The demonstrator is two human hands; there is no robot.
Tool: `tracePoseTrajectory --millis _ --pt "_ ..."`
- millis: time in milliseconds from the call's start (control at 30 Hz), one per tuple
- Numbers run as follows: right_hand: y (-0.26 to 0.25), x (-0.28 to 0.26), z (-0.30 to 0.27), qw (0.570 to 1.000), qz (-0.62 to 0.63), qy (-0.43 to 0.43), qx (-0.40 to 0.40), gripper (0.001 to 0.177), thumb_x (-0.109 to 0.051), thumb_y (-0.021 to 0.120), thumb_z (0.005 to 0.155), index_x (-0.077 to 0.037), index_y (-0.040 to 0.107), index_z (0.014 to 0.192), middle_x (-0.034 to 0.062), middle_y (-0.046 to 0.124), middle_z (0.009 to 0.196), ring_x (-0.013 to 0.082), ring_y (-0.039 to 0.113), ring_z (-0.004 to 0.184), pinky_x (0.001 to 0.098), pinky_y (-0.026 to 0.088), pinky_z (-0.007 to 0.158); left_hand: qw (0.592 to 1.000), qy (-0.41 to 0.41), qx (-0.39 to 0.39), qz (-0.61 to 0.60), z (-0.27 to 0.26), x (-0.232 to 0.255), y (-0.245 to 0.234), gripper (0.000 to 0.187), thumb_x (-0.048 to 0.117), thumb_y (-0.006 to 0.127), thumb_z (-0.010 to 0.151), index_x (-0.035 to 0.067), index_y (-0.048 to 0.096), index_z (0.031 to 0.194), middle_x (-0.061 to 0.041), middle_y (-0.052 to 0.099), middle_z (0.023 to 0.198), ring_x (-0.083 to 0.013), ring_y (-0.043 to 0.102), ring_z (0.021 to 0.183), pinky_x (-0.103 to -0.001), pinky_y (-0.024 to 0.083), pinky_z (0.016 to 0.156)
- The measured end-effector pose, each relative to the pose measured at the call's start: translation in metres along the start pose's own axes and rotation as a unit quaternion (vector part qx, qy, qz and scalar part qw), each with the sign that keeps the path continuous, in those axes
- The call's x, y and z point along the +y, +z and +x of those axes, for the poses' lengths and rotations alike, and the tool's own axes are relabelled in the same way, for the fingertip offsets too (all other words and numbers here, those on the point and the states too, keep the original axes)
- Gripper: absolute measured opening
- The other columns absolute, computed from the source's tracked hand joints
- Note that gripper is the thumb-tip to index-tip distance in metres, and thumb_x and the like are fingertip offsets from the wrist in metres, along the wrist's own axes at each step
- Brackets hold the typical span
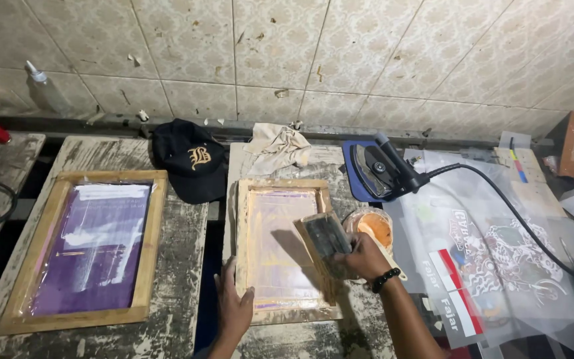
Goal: The person uses a squeegee to spread orange ink across a screen printing frame placed over a white t-shirt. They repeatedly pull the squeegee across the screen to ensure even coverage of the ink. At one point, they use a wooden stick to scrape excess ink from the squeegee back into the container.
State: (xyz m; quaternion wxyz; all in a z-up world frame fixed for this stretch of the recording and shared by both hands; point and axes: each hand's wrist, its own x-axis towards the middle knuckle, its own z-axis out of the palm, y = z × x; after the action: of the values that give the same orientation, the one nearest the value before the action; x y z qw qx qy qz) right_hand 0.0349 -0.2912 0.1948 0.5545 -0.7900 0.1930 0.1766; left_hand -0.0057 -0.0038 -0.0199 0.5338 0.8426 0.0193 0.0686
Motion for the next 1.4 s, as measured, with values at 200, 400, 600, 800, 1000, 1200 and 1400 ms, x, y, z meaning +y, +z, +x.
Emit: tracePoseTrajectory --millis 200,400,600,800,1000,1200,1400 --pt "-0.025 0.004 -0.015 0.998 0.032 -0.045 0.001 0.015 0.01 0.073 0.085 0.001 0.07 0.074 0.0156 0.075 0.074 0.0222 0.066 0.058 0.0339 0.049 0.049 0.996 -0.073 -0.027 -0.043 0.0 0.038 -0.018 0.084 -0.002 0.067 0.077 0.017 0.043 0.154 -0.009 0.046 0.162 -0.0305 0.04 0.151 -0.042 0.032 0.122" --pt "-0.033 -0.024 -0.036 0.999 0.042 0.004 0.026 0.008 0.003 0.074 0.085 0.001 0.074 0.093 0.0188 0.081 0.096 0.0303 0.078 0.086 0.0421 0.063 0.074 0.996 -0.074 -0.018 -0.053 0.001 0.038 -0.016 0.086 -0.004 0.067 0.075 0.016 0.042 0.155 -0.008 0.042 0.165 -0.0279 0.037 0.153 -0.039 0.03 0.123" --pt "-0.04 -0.025 -0.031 0.998 0.063 -0.016 0.003 0.016 0.005 0.073 0.082 0.002 0.071 0.098 0.0215 0.08 0.104 0.0342 0.078 0.091 0.0447 0.065 0.075 0.958 -0.256 -0.081 -0.099 0.02 0.116 -0.046 0.086 -0.003 0.063 0.088 0.029 0.031 0.161 -0.002 0.032 0.171 -0.0265 0.028 0.159 -0.046 0.032 0.124" --pt "-0.046 -0.063 -0.04 0.994 0.067 -0.086 -0.008 0.015 -0.006 0.078 0.078 -0.001 0.077 0.092 0.0179 0.081 0.101 0.0314 0.078 0.092 0.0479 0.067 0.077 0.933 -0.316 -0.085 -0.15 0.047 0.165 -0.067 0.081 -0.007 0.063 0.09 0.026 0.036 0.159 -0.003 0.026 0.173 -0.0277 0.024 0.16 -0.05 0.029 0.127" --pt "-0.035 -0.114 -0.06 0.984 0.027 -0.161 0.073 0.021 -0.011 0.092 0.071 0.001 0.078 0.08 0.0145 0.075 0.069 0.0223 0.065 0.059 0.0335 0.05 0.061 0.958 -0.236 -0.035 -0.157 0.072 0.131 -0.049 0.092 -0.001 0.082 0.071 0.006 0.046 0.155 -0.027 0.045 0.157 -0.0415 0.031 0.153 -0.057 0.031 0.121" --pt "-0.033 -0.113 -0.055 0.984 0.042 -0.152 0.078 0.02 -0.014 0.091 0.073 -0.002 0.079 0.083 0.0098 0.074 0.07 0.0177 0.064 0.063 0.0296 0.05 0.067 0.943 -0.229 -0.045 -0.238 0.056 0.16 -0.063 0.09 -0.011 0.072 0.079 -0.004 0.032 0.158 -0.034 0.033 0.162 -0.0465 0.02 0.156 -0.056 0.021 0.126" --pt "-0.01 -0.078 -0.02 0.999 0.005 -0.003 0.032 0.015 -0.008 0.069 0.09 0.0 0.07 0.103 0.0198 0.077 0.104 0.0316 0.077 0.085 0.0425 0.067 0.06 0.937 -0.309 -0.037 -0.158 0.031 0.128 -0.052 0.077 -0.003 0.069 0.086 0.019 0.047 0.155 -0.01 0.04 0.166 -0.0297 0.038 0.154 -0.048 0.03 0.126"
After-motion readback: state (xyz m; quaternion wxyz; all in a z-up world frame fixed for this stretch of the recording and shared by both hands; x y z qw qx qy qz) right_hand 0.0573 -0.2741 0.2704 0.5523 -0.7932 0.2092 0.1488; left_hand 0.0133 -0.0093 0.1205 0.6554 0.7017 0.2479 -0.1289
